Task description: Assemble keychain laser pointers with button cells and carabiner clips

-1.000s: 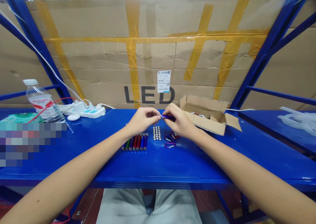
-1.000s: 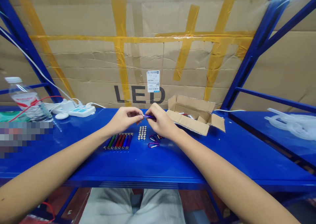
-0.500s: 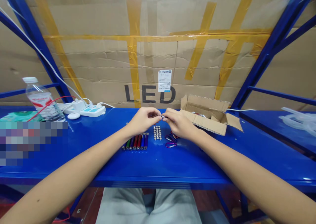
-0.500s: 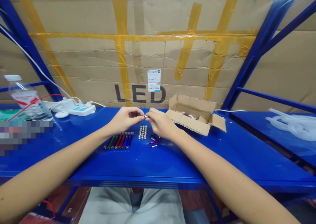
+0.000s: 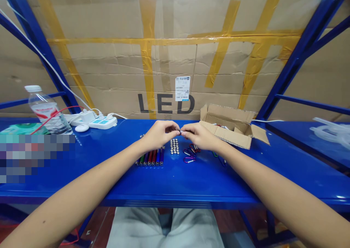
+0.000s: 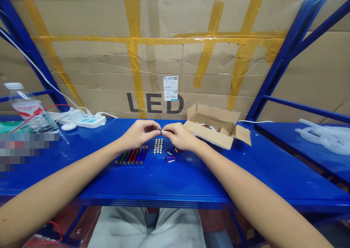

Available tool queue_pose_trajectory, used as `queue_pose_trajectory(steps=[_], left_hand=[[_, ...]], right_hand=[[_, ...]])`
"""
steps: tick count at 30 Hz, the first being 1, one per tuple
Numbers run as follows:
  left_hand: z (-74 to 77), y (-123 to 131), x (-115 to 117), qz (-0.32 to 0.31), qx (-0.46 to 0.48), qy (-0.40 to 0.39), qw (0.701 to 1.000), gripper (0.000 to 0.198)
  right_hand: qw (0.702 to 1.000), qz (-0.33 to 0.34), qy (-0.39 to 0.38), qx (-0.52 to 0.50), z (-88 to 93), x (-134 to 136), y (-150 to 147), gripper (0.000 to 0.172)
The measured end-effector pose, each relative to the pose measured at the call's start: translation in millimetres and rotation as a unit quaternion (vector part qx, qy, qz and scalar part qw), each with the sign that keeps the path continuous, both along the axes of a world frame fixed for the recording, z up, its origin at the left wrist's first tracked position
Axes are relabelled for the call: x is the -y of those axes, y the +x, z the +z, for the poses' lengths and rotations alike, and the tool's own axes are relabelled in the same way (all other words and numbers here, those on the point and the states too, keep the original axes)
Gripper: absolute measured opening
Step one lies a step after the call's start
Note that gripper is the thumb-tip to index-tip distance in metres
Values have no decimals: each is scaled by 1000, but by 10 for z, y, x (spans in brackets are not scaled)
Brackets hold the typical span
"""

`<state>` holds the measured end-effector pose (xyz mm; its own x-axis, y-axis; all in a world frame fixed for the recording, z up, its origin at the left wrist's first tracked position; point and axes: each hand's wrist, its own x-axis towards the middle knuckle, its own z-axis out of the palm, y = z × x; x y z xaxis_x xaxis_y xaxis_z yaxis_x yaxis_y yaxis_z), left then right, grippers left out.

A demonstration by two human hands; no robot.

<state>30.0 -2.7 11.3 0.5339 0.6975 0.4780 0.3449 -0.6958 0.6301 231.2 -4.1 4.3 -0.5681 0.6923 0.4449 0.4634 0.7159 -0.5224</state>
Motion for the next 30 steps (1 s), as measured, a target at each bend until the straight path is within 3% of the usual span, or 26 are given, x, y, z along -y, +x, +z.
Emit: queue_pose_trajectory(steps=[9, 11, 17, 19, 21, 30], left_hand=[[0, 2, 7, -2, -23, 39, 999, 11], [7, -5, 2, -9, -24, 40, 999, 11], [8, -38, -35, -8, -36, 51, 998, 12], [2, -39, -39, -7, -28, 35, 999, 12], [2, -31, -33, -10, -10, 6, 1000, 13], [38, -15, -1, 3, 22, -55, 998, 12]], right_hand=[[981, 36, -185, -49, -19, -28, 39, 34], [978, 40, -197, -50, -22, -31, 40, 38], [988, 30, -141, -61, -27, -32, 24, 29], [987, 28, -126, -97, -45, -41, 23, 20], [987, 23, -100, -123, -67, -49, 23, 24], [991, -19, 121, -60, -34, 17, 9, 7]])
